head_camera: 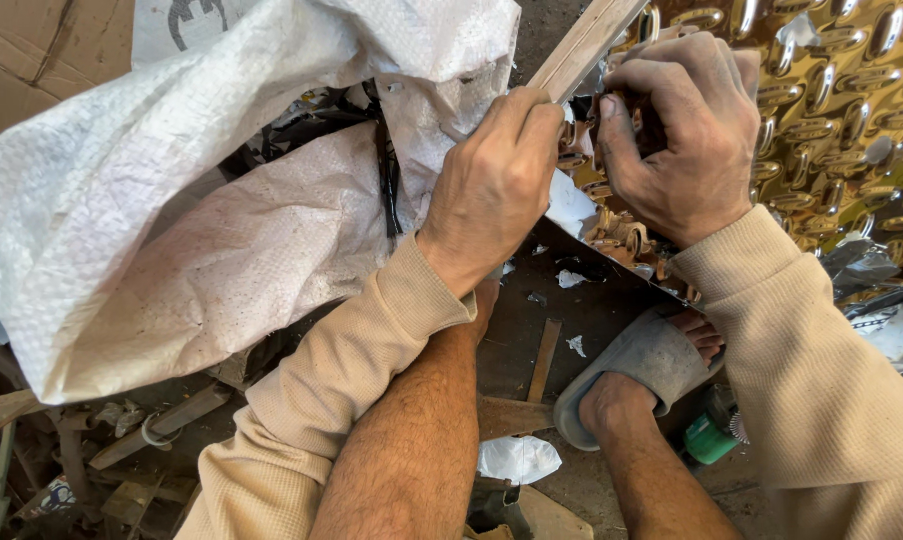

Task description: The person peels a protective plastic film from a decorative stainless steel sheet by hand and using a scraper.

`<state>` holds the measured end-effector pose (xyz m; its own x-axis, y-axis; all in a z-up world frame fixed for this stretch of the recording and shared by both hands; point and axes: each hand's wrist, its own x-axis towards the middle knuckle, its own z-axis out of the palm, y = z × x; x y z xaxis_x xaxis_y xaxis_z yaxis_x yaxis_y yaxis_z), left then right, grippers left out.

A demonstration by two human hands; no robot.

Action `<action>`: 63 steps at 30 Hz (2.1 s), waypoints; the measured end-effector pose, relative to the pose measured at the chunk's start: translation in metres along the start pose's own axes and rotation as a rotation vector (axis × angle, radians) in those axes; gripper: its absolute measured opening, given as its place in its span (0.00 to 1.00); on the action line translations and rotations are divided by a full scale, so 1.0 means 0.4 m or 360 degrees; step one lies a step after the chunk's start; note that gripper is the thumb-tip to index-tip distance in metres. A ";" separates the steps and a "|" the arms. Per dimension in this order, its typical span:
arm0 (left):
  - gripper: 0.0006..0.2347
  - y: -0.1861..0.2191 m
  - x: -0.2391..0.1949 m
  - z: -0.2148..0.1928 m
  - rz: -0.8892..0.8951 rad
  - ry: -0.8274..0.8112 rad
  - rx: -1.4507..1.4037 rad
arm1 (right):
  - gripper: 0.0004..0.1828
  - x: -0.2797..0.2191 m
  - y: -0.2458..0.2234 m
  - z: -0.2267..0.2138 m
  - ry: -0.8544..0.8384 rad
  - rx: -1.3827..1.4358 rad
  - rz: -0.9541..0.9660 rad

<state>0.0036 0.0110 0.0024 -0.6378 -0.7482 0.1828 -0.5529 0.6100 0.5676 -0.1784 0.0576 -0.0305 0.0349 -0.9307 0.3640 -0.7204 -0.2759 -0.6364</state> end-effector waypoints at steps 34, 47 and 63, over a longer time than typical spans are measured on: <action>0.08 -0.032 0.003 -0.010 0.0122 -0.0201 0.0073 | 0.05 -0.008 -0.003 0.002 -0.0009 -0.0069 -0.0041; 0.03 -0.010 0.015 0.048 0.0222 -0.0038 0.0934 | 0.06 -0.009 -0.018 0.004 -0.0008 -0.0097 -0.0067; 0.15 0.006 0.052 -0.040 -0.0103 -0.0093 -0.0164 | 0.02 0.003 0.003 0.006 0.0065 -0.0012 -0.0005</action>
<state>-0.0022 -0.0071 0.0206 -0.6345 -0.7667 0.0975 -0.5379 0.5286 0.6567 -0.1775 0.0557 -0.0324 0.0094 -0.9193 0.3935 -0.7254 -0.2771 -0.6301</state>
